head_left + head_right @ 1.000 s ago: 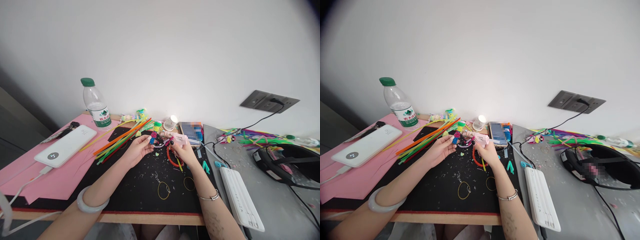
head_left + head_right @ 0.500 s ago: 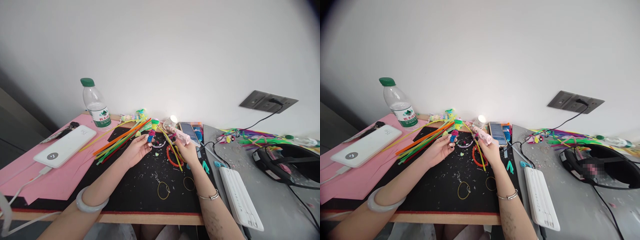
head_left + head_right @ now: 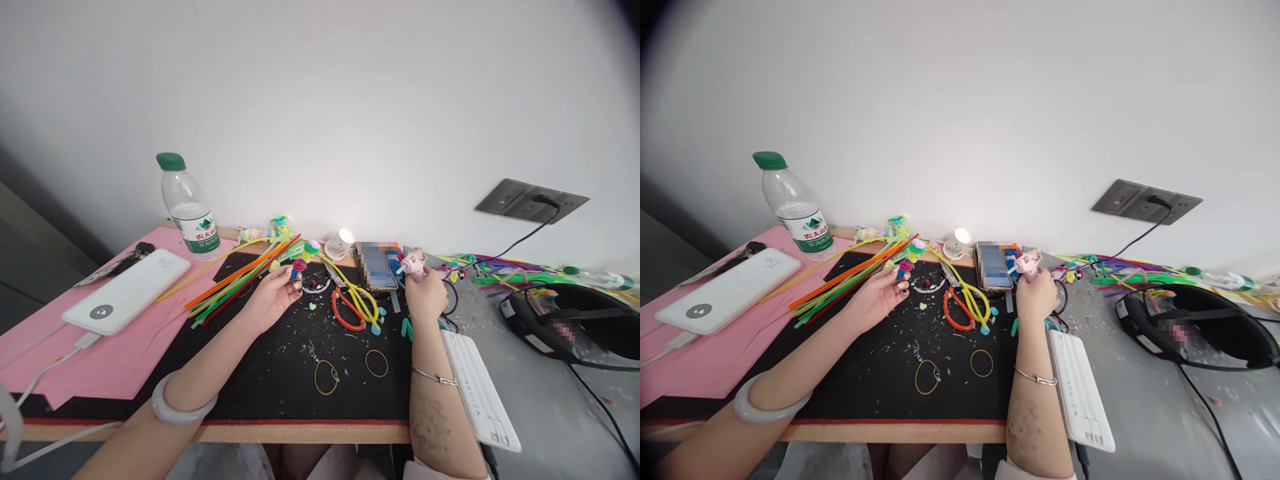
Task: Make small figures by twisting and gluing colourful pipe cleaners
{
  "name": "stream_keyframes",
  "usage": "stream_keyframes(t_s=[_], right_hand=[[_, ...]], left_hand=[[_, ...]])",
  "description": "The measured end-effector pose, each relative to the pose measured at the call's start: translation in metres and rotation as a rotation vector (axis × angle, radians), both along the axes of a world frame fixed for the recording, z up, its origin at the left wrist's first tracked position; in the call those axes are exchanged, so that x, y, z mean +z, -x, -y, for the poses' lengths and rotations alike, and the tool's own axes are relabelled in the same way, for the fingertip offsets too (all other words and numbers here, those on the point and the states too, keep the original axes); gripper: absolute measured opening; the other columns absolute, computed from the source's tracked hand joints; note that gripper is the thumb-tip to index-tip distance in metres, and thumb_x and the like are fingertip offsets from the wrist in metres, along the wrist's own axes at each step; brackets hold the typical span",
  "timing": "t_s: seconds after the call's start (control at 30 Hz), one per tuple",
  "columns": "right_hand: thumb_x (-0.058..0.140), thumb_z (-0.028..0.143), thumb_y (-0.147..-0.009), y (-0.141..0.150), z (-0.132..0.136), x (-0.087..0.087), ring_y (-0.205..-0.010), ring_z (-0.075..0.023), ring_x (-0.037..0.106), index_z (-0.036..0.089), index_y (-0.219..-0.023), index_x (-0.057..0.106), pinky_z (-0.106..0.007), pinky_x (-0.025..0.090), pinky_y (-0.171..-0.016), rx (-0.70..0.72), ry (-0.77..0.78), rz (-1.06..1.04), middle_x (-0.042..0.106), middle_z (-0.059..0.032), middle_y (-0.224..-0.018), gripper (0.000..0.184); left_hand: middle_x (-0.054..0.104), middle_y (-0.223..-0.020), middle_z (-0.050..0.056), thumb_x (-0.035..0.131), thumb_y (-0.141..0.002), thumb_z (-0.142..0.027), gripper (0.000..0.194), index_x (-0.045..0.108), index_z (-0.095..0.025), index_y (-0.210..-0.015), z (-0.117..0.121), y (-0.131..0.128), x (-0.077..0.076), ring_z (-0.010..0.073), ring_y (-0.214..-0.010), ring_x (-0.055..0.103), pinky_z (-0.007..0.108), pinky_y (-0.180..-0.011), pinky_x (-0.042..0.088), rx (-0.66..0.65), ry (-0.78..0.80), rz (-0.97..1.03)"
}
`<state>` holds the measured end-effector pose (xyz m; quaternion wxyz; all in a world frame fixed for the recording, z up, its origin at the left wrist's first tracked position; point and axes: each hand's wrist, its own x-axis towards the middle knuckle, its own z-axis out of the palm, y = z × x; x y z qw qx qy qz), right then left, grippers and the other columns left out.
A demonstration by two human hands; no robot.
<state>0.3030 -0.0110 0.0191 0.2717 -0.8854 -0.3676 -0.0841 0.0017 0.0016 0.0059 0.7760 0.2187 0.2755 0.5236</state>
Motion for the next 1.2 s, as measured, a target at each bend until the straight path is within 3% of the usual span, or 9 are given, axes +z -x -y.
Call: stream_keyframes(t_s=[0.13,0.27,0.37,0.4,0.5,0.57,0.73,1.03,1.2], right_hand=[[0.053,0.022,-0.074,-0.02,-0.002,-0.009,-0.101,-0.0355,0.057,0.006,-0.116,0.058,-0.044,0.041,-0.084,-0.017,0.02,0.016,0.062,-0.0242,-0.105,0.046],[0.052,0.014,-0.071,-0.018,-0.006,-0.01,-0.104,-0.0342,0.055,0.001,-0.102,0.064,-0.044,0.039,-0.089,0.119,-0.087,0.074,0.062,-0.0257,-0.105,0.036],[0.043,0.016,-0.081,0.007,-0.008,-0.007,-0.107,-0.0274,0.053,0.006,-0.104,0.064,-0.039,0.036,-0.095,0.302,-0.199,0.128,0.063,-0.0195,-0.109,0.032],[0.041,0.018,-0.084,0.018,-0.009,-0.007,-0.105,-0.0266,0.054,0.005,-0.105,0.063,-0.038,0.037,-0.095,0.466,-0.236,0.125,0.064,-0.0193,-0.106,0.033],[0.05,0.022,-0.083,0.053,-0.011,-0.012,-0.097,-0.0226,0.056,0.015,-0.103,0.065,-0.032,0.041,-0.088,0.688,-0.179,0.115,0.069,-0.0092,-0.094,0.026],[0.052,0.017,-0.081,0.07,-0.014,-0.019,-0.098,-0.0245,0.053,0.015,-0.108,0.064,-0.033,0.042,-0.083,0.785,-0.071,0.088,0.069,-0.0094,-0.091,0.03],[0.047,0.008,-0.08,0.083,-0.018,-0.028,-0.098,-0.0282,0.051,0.017,-0.103,0.067,-0.038,0.039,-0.08,0.748,0.084,0.127,0.068,-0.0111,-0.093,0.032],[0.042,0.009,-0.081,0.083,-0.004,-0.013,-0.084,-0.0213,0.059,0.012,-0.096,0.065,-0.032,0.046,-0.077,0.776,-0.302,-0.014,0.062,-0.0129,-0.094,0.028],[0.045,0.017,-0.084,0.095,0.004,-0.005,-0.075,-0.0198,0.061,0.016,-0.088,0.068,-0.029,0.045,-0.07,0.929,-0.231,-0.115,0.068,-0.0079,-0.081,0.024]], left_hand=[[0.058,-0.075,0.003,0.054,-0.085,-0.011,0.01,0.057,-0.013,-0.076,-0.001,0.0,0.0,0.0068,-0.057,0.053,0.022,-0.059,0.052,0.034,0.016,-0.009],[0.058,-0.073,0.003,0.054,-0.085,-0.01,0.011,0.056,-0.014,-0.075,-0.002,0.002,-0.001,0.0069,-0.056,0.052,0.022,-0.06,0.051,0.078,0.013,0.003],[0.057,-0.072,0.002,0.053,-0.085,-0.01,0.012,0.054,-0.014,-0.074,-0.003,0.002,-0.002,0.0067,-0.055,0.05,0.022,-0.06,0.05,0.096,0.009,0.011],[0.057,-0.071,0.002,0.053,-0.086,-0.011,0.012,0.054,-0.015,-0.074,-0.003,0.002,-0.002,0.0065,-0.054,0.049,0.021,-0.059,0.05,0.096,0.004,0.011],[0.054,-0.069,0.0,0.053,-0.086,-0.013,0.013,0.052,-0.016,-0.074,-0.002,0.002,-0.002,0.0057,-0.052,0.045,0.02,-0.057,0.048,0.086,-0.017,0.015],[0.052,-0.067,-0.001,0.055,-0.086,-0.015,0.013,0.05,-0.017,-0.074,-0.002,0.002,-0.002,0.0053,-0.05,0.043,0.02,-0.056,0.047,0.072,-0.032,0.026],[0.049,-0.067,-0.003,0.061,-0.083,-0.02,0.012,0.051,-0.018,-0.076,-0.001,0.001,0.0,0.0049,-0.049,0.041,0.02,-0.056,0.048,0.021,-0.056,0.035],[0.052,-0.071,-0.002,0.067,-0.079,-0.024,0.013,0.056,-0.018,-0.08,-0.001,0.003,-0.002,0.0063,-0.056,0.047,0.021,-0.061,0.048,0.01,-0.118,-0.016],[0.055,-0.072,-0.001,0.068,-0.078,-0.028,0.014,0.059,-0.017,-0.078,-0.003,0.002,-0.002,0.0104,-0.069,0.055,0.028,-0.08,0.049,0.134,-0.24,-0.058]])
